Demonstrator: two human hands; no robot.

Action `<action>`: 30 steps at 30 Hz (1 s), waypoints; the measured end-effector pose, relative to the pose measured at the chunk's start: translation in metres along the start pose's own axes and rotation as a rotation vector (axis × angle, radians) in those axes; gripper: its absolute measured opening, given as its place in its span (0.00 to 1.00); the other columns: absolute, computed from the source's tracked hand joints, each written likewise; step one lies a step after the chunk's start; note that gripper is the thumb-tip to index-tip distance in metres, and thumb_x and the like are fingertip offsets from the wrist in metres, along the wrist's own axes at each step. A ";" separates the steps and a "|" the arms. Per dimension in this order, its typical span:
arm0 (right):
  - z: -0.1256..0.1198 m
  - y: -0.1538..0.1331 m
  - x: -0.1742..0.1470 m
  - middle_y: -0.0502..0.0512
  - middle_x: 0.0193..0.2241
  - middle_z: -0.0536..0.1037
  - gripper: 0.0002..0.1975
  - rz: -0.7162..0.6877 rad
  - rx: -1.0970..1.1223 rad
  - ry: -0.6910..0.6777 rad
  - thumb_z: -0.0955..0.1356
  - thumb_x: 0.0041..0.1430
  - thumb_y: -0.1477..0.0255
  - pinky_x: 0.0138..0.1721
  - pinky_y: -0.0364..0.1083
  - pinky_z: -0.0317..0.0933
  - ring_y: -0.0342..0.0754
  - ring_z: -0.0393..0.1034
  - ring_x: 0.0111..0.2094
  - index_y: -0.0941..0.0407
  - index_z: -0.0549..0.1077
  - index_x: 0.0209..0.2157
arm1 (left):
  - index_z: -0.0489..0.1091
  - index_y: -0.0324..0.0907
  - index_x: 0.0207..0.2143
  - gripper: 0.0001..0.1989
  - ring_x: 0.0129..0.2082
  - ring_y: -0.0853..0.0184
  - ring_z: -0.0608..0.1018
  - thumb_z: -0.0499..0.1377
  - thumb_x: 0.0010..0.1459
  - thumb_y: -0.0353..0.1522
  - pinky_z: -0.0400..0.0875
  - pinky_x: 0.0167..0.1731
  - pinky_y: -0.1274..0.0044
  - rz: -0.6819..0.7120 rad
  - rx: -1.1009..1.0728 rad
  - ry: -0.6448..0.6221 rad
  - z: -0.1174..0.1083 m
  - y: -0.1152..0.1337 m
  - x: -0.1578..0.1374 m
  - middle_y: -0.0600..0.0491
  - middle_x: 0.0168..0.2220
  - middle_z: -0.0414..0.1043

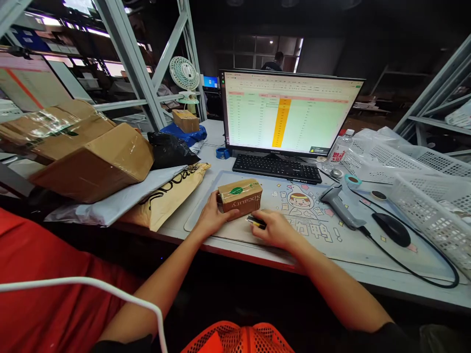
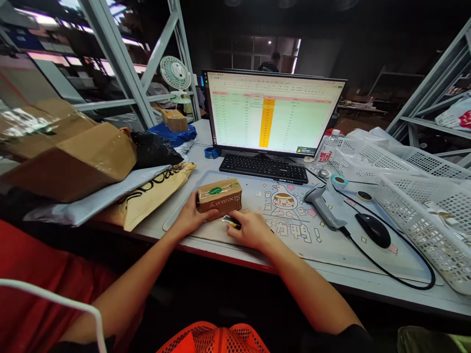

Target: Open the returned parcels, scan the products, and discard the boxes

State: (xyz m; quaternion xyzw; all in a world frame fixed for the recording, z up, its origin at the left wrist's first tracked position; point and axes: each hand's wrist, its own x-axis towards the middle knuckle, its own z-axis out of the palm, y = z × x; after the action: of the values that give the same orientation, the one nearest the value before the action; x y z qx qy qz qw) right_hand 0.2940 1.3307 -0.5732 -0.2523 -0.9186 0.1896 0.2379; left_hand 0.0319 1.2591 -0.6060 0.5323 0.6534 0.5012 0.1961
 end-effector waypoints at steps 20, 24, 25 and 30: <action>-0.027 0.039 0.003 0.61 0.46 0.84 0.15 0.312 0.068 0.225 0.70 0.68 0.66 0.48 0.49 0.67 0.56 0.79 0.46 0.58 0.81 0.50 | 0.44 0.44 0.77 0.72 0.72 0.41 0.63 0.78 0.39 0.55 0.62 0.70 0.52 0.009 -0.306 -0.217 -0.017 0.006 0.003 0.34 0.75 0.51; -0.026 0.037 0.003 0.61 0.46 0.85 0.15 0.273 0.121 0.230 0.70 0.67 0.66 0.49 0.50 0.69 0.56 0.79 0.47 0.58 0.82 0.50 | 0.50 0.44 0.76 0.66 0.72 0.42 0.64 0.79 0.42 0.51 0.58 0.72 0.53 -0.028 -0.302 -0.291 -0.015 0.004 0.002 0.37 0.72 0.59; -0.025 0.037 0.003 0.61 0.46 0.85 0.15 0.269 0.127 0.232 0.70 0.67 0.66 0.49 0.50 0.69 0.56 0.79 0.47 0.58 0.82 0.50 | 0.53 0.44 0.75 0.64 0.71 0.42 0.65 0.79 0.42 0.51 0.58 0.72 0.52 -0.015 -0.278 -0.303 -0.015 0.004 -0.001 0.37 0.70 0.62; -0.023 0.029 0.004 0.62 0.46 0.85 0.16 0.261 0.169 0.221 0.70 0.66 0.67 0.48 0.49 0.69 0.55 0.79 0.46 0.59 0.82 0.50 | 0.63 0.40 0.69 0.56 0.67 0.42 0.71 0.79 0.43 0.50 0.62 0.71 0.51 0.068 -0.170 -0.369 -0.013 0.002 -0.008 0.37 0.66 0.68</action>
State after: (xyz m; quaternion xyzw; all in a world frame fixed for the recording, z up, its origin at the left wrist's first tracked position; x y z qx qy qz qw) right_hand 0.3144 1.3615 -0.5666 -0.3677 -0.8272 0.2664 0.3311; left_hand 0.0258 1.2458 -0.6006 0.6185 0.5435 0.4548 0.3394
